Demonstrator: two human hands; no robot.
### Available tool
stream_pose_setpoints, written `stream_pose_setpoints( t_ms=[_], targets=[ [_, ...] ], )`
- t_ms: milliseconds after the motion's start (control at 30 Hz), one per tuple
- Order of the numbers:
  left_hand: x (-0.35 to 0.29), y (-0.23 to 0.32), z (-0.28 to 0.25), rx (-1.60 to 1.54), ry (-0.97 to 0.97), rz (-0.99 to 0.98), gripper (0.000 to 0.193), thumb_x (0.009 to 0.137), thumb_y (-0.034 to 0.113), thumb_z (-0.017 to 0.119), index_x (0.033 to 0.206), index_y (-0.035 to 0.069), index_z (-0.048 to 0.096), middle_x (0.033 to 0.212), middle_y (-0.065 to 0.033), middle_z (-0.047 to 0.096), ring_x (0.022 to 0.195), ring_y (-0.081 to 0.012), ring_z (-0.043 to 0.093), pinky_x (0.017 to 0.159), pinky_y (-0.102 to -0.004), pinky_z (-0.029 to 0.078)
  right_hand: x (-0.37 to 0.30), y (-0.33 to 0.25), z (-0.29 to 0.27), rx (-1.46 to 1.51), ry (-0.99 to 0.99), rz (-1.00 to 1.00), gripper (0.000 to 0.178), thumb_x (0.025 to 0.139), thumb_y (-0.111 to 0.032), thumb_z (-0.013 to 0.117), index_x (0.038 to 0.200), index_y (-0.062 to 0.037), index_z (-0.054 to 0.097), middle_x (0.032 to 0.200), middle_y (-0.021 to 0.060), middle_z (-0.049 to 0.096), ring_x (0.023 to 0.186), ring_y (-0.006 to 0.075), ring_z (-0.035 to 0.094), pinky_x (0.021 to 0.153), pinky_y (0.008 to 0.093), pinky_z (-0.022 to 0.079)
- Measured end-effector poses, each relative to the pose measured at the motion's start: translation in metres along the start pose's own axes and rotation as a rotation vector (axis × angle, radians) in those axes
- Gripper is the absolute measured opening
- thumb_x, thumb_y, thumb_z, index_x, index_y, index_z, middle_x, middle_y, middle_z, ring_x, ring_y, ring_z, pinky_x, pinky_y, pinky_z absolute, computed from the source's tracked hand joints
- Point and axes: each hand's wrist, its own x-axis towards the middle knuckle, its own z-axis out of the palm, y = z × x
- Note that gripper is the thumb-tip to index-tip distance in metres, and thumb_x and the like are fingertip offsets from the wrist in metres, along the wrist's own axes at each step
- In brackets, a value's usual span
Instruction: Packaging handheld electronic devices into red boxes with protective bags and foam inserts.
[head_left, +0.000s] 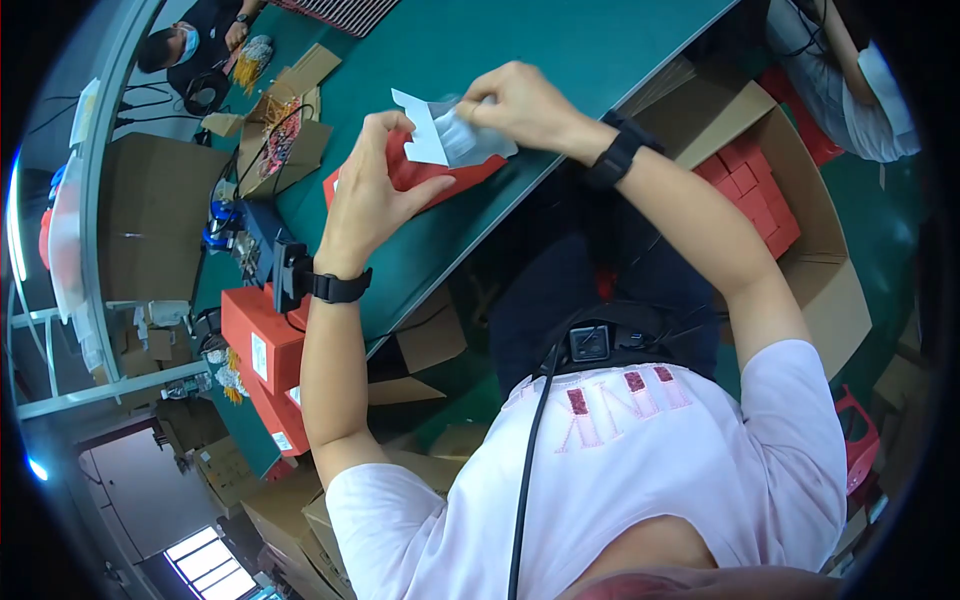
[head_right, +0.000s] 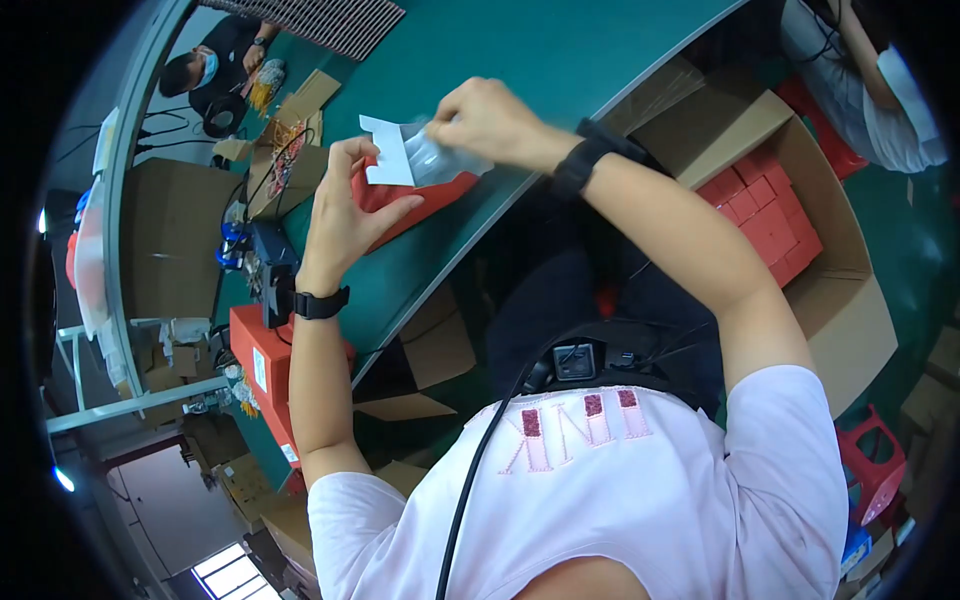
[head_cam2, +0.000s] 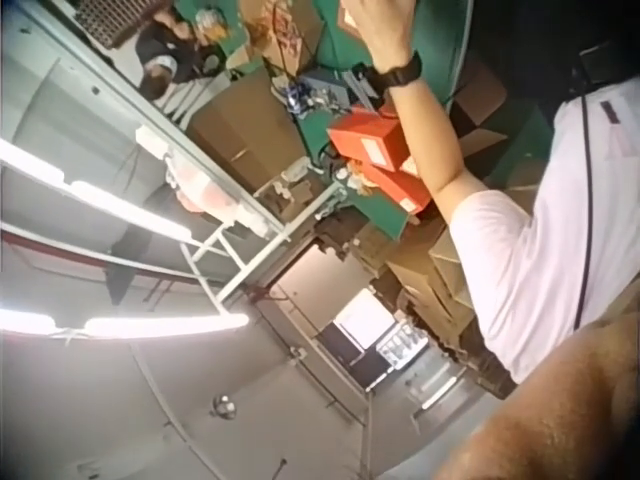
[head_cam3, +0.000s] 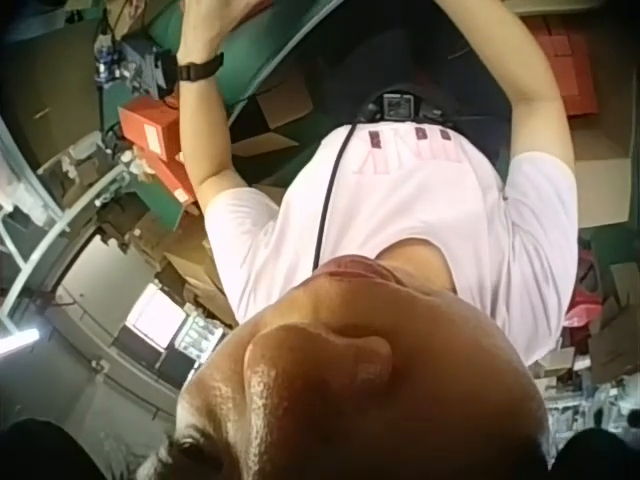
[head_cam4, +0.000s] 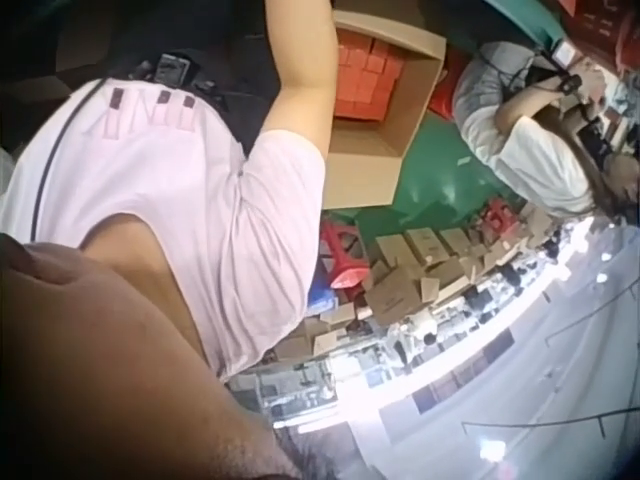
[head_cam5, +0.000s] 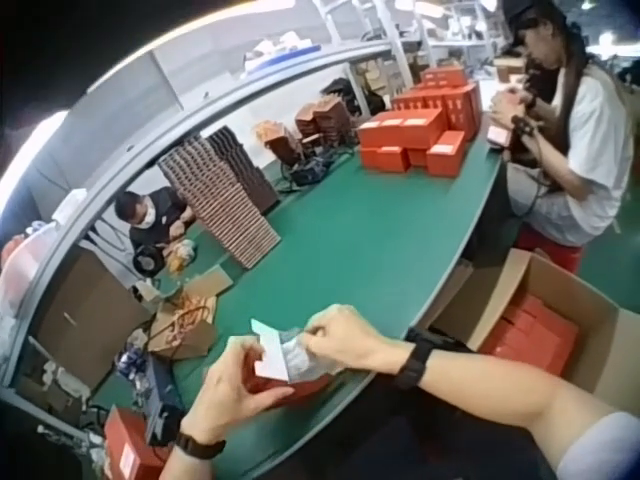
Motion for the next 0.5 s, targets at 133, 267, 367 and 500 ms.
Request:
stream_pose_setpoints(
  t_ms=[133,267,367,500],
  targets=[
    [0.004,-0.008,0.021,-0.025,0.051,0.013,0.06,0.075,0.015,0.086,0.122,0.005,0.051,0.126,-0.0143,0.056,0.11,-0.0332,0.061,0.091,-0.0399,0.053,-0.008,0.044,-0.049,-0.128,0.051,0.029,0.03,0.088,-0.024,0.067,0.101,0.0015,0.076,0.084,0.0156,0.073,0.071,0.0191,0.067,0.066,0.0313,0.053],
    [0.006,-0.006,0.022,0.044,0.076,0.073,0.061,0.075,0.015,0.085,0.127,0.007,0.053,0.129,-0.0163,0.054,0.113,-0.0366,0.059,0.094,-0.0426,0.052,-0.013,0.031,-0.086,-0.195,0.032,0.11,0.03,0.09,-0.026,0.068,0.106,-0.0008,0.075,0.088,0.012,0.071,0.076,0.0189,0.066,0.069,0.0319,0.053],
    [0.012,0.01,0.019,0.082,0.078,0.077,0.066,0.073,0.02,0.087,0.129,0.008,0.053,0.132,-0.0181,0.053,0.115,-0.039,0.058,0.096,-0.0436,0.051,-0.014,0.002,-0.098,-0.559,0.172,-0.05,0.026,0.09,-0.024,0.068,0.101,-0.0013,0.074,0.09,0.0098,0.068,0.081,0.0215,0.066,0.073,0.0338,0.053],
    [0.041,0.015,0.026,0.15,0.142,0.264,0.078,0.068,0.028,0.089,0.134,0.008,0.052,0.133,-0.0196,0.052,0.115,-0.0399,0.058,0.097,-0.0447,0.05,0.005,-0.02,-0.086,-0.836,-0.282,-0.022,0.016,0.086,-0.016,0.069,0.09,-0.0006,0.071,0.096,0.0121,0.068,0.096,0.0299,0.065,0.084,0.0402,0.052]
  ],
)
